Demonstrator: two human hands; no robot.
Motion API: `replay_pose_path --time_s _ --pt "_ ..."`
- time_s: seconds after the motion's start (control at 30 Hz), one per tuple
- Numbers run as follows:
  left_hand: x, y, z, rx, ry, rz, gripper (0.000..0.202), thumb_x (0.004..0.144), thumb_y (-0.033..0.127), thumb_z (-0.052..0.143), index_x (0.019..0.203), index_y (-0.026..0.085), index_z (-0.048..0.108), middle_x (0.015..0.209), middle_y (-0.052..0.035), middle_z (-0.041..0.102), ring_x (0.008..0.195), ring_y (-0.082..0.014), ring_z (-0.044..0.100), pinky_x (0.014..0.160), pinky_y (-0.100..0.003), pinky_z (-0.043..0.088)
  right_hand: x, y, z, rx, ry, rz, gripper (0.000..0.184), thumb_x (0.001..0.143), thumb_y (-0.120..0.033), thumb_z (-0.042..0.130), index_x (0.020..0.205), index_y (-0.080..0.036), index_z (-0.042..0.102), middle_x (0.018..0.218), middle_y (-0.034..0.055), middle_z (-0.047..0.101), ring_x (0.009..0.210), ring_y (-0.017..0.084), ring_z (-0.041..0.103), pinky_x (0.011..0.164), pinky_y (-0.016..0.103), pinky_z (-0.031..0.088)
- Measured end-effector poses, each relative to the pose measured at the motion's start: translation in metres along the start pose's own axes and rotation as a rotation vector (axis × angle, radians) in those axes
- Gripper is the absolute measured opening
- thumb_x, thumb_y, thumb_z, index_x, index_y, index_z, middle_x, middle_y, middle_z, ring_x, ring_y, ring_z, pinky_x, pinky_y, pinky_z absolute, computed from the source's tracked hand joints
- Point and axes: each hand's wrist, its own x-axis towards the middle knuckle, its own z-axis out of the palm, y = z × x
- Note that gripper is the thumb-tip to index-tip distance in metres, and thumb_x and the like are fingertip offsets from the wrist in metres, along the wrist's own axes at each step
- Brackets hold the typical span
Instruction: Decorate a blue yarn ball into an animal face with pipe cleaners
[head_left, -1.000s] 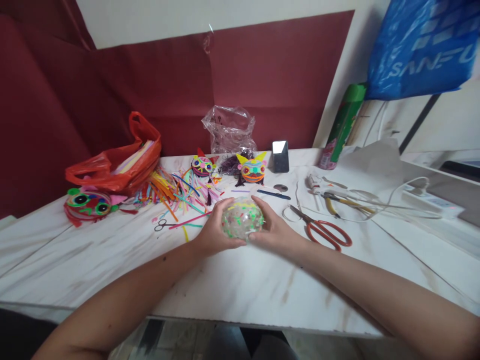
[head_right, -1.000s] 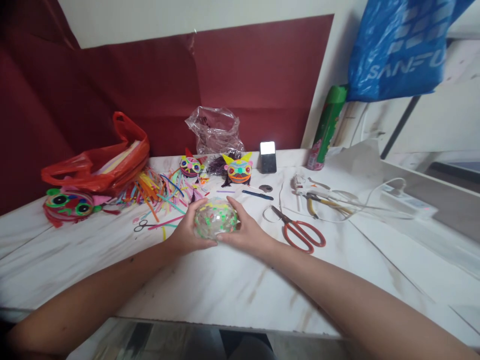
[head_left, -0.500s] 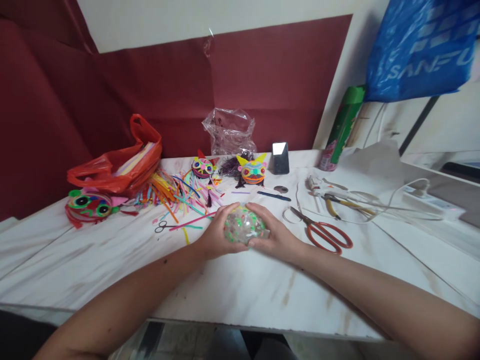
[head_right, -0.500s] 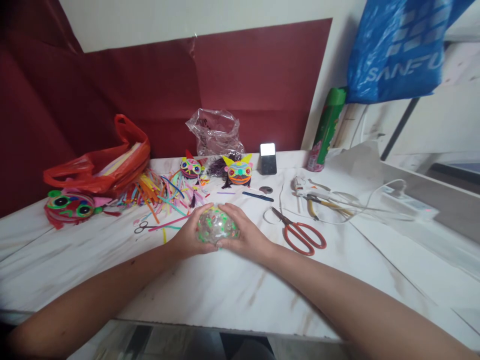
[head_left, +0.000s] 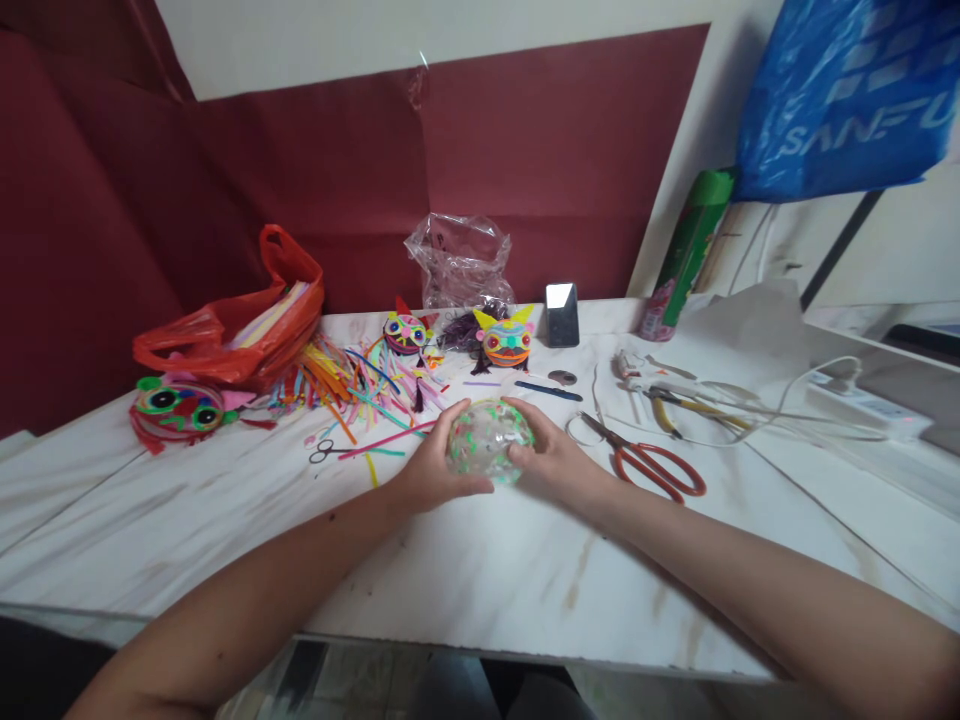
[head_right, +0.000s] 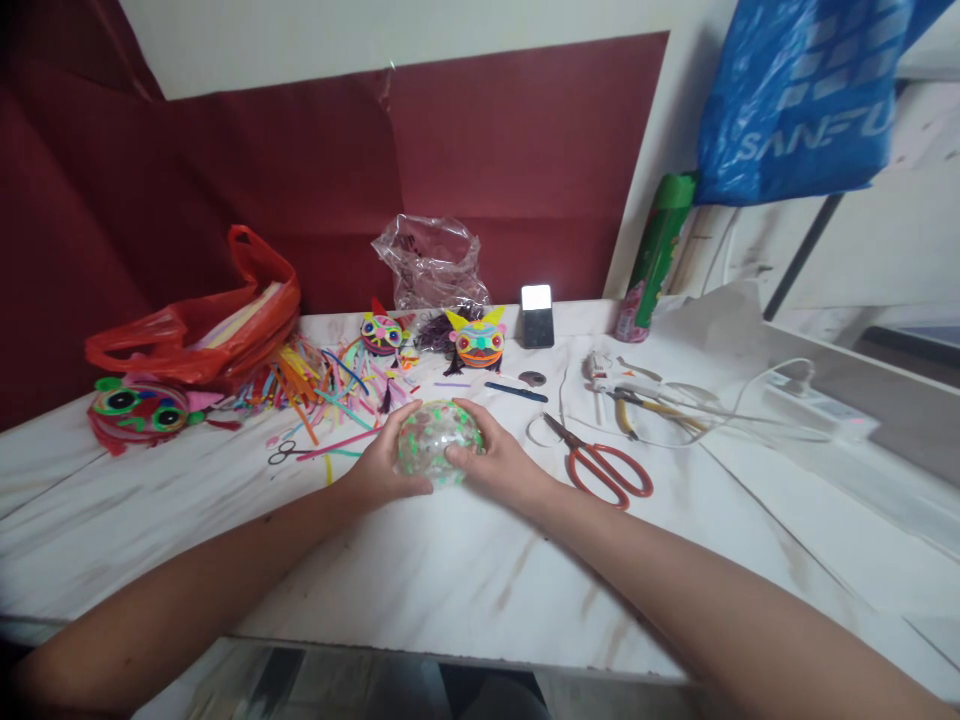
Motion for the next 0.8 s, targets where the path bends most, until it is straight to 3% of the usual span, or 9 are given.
replay_pose_path --time_s 0.1,0.3,0.43,0.8 --pt "0.0 0.001 0.002 -0.003 0.019 -0.035 0.111 0.05 0.049 0.086 0.14 0.018 0.029 0.139 -0.018 0.045 0.129 -0.0357 0.044 0.107 -0.047 0.038 0.001 0.001 -0.001 0.013 -0.038 0.016 0.073 0.071 -0.062 0.069 0.129 -0.023 0.047 0.128 0.0108 0.056 0.12 0.028 0.051 0.1 0.043 0.042" --pt "0.001 0.004 0.002 -0.059 0.033 -0.065 0.104 0.049 0.049 0.085 0.135 0.017 0.035 0.134 -0.0173 0.049 0.124 -0.0348 0.049 0.101 -0.045 0.043 0.0 0.011 -0.001 -0.088 -0.046 -0.012 0.093 0.063 -0.05 0.08 0.14 -0.022 0.034 0.136 0.013 0.049 0.122 0.029 0.049 0.102 0.043 0.041" --pt "0.001 0.002 0.001 -0.064 0.013 -0.083 0.106 0.05 0.052 0.085 0.136 0.017 0.034 0.136 -0.018 0.048 0.125 -0.0348 0.049 0.102 -0.045 0.043 0.0 0.011 -0.001 -0.091 -0.039 0.002 0.082 0.064 -0.046 0.08 0.132 -0.023 0.041 0.129 0.0113 0.054 0.121 0.028 0.05 0.101 0.042 0.041" --pt "0.002 -0.001 0.002 -0.037 0.03 -0.076 0.117 0.049 0.054 0.085 0.142 0.014 0.027 0.144 -0.0207 0.04 0.133 -0.0375 0.04 0.109 -0.047 0.036 0.006 0.006 -0.003 0.219 0.007 0.075 0.072 0.056 -0.046 0.085 0.118 -0.026 0.054 0.121 0.0075 0.061 0.115 0.027 0.055 0.1 0.045 0.042"
